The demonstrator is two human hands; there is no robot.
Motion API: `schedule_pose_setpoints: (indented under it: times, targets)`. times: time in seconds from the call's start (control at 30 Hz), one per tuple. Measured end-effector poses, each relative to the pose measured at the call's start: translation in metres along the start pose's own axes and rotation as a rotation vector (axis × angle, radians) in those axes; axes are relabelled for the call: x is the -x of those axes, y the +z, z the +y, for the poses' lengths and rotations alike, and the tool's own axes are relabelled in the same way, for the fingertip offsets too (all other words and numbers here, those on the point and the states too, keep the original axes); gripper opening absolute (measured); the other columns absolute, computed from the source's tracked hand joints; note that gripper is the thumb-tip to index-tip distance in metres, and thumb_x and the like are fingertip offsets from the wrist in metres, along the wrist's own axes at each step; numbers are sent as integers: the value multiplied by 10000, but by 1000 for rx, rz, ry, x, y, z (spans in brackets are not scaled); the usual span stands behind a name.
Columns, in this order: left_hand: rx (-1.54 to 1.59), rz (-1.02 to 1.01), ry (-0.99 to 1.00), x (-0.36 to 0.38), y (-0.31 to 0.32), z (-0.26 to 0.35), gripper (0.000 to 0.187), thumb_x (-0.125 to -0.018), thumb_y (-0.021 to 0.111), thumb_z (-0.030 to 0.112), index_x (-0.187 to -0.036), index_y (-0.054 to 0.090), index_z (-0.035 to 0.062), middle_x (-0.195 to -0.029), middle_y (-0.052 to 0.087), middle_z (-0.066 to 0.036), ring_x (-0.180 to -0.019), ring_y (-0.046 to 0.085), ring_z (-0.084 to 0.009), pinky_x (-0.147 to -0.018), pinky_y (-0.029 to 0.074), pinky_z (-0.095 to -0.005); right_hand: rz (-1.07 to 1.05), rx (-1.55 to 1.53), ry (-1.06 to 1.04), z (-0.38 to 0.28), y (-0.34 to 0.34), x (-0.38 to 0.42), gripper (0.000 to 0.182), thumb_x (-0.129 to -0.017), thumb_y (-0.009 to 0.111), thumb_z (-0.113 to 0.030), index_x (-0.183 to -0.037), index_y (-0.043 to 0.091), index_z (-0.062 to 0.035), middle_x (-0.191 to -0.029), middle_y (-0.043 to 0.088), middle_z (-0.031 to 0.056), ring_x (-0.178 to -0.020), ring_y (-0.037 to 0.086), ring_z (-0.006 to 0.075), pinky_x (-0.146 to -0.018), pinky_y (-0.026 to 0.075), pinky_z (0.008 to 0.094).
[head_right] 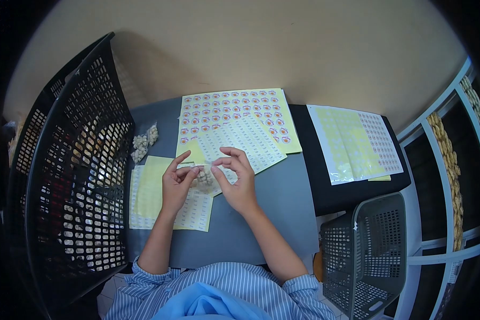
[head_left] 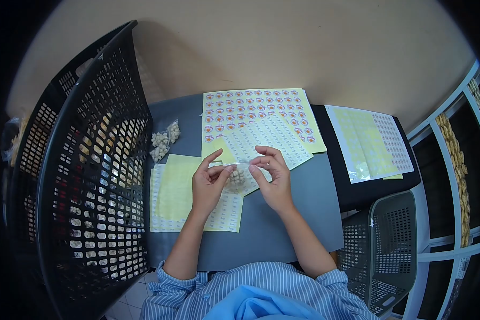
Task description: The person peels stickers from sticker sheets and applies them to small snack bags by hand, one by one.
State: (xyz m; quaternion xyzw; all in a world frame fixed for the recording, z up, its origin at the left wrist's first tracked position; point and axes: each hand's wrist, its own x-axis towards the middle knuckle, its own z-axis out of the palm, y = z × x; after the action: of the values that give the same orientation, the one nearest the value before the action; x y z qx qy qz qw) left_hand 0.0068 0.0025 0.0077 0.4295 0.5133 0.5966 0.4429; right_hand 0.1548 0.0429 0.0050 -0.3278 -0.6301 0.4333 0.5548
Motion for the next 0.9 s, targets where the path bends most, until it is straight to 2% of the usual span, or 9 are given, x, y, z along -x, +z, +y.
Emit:
schedule_pose_setpoints:
  times: [0.03,0.1,0.2,0.43,0.63,0.7,0.9]
  targets:
    - [-16,13,-13,0,0,1,462,-820,571,35,-1246,399,-5,-861,653,-115,-788,604,-92,-715,462,-207,-2,-1,1,-1,-1,0,158,-736,633,-28,-892,610,-18,-1068,529,111,-1012,525,190,-798,459,291]
    - [-24,15,-13,0,0,1,472,-823,566,34,-1259,389,-3,-867,653,-117,-792,602,-88,-718,458,-206,-122,109,93,-3,-3,0,89,-743,635,-96,-790,629,-20,-1100,534,113,-1038,510,224,-879,400,334]
    - [-68,5,1,2,1,2,490,-828,556,31,-1281,370,3,-876,652,-123,-801,599,-87,-729,451,-207,-166,198,95,-3,-1,2,93,-762,624,-110,-779,623,-18,-1116,536,99,-1042,504,208,-897,379,322]
    - [-185,-31,71,4,0,3,492,-832,555,77,-1287,375,25,-887,659,-120,-828,621,-118,-770,459,-256,-162,253,120,-5,-2,1,100,-750,630,-118,-769,627,-21,-1082,558,100,-1034,506,224,-888,377,335]
    - [-211,-51,94,5,0,3,498,-830,555,68,-1292,372,37,-887,659,-121,-831,626,-127,-774,460,-257,-149,316,56,-5,-1,3,99,-740,634,-121,-769,629,-26,-1066,561,99,-1014,512,221,-873,387,331]
    - [-196,-49,89,5,1,3,499,-831,553,64,-1293,369,37,-888,658,-122,-829,626,-129,-771,464,-260,-124,295,63,-5,0,3,109,-718,639,-131,-749,627,-27,-1028,570,98,-1008,502,262,-859,391,353]
    - [-162,-46,89,5,2,4,503,-833,550,57,-1298,360,41,-890,657,-122,-823,628,-130,-756,481,-267,-91,301,66,-6,3,4,103,-692,662,-120,-716,621,-29,-997,582,90,-979,520,253,-835,408,345]
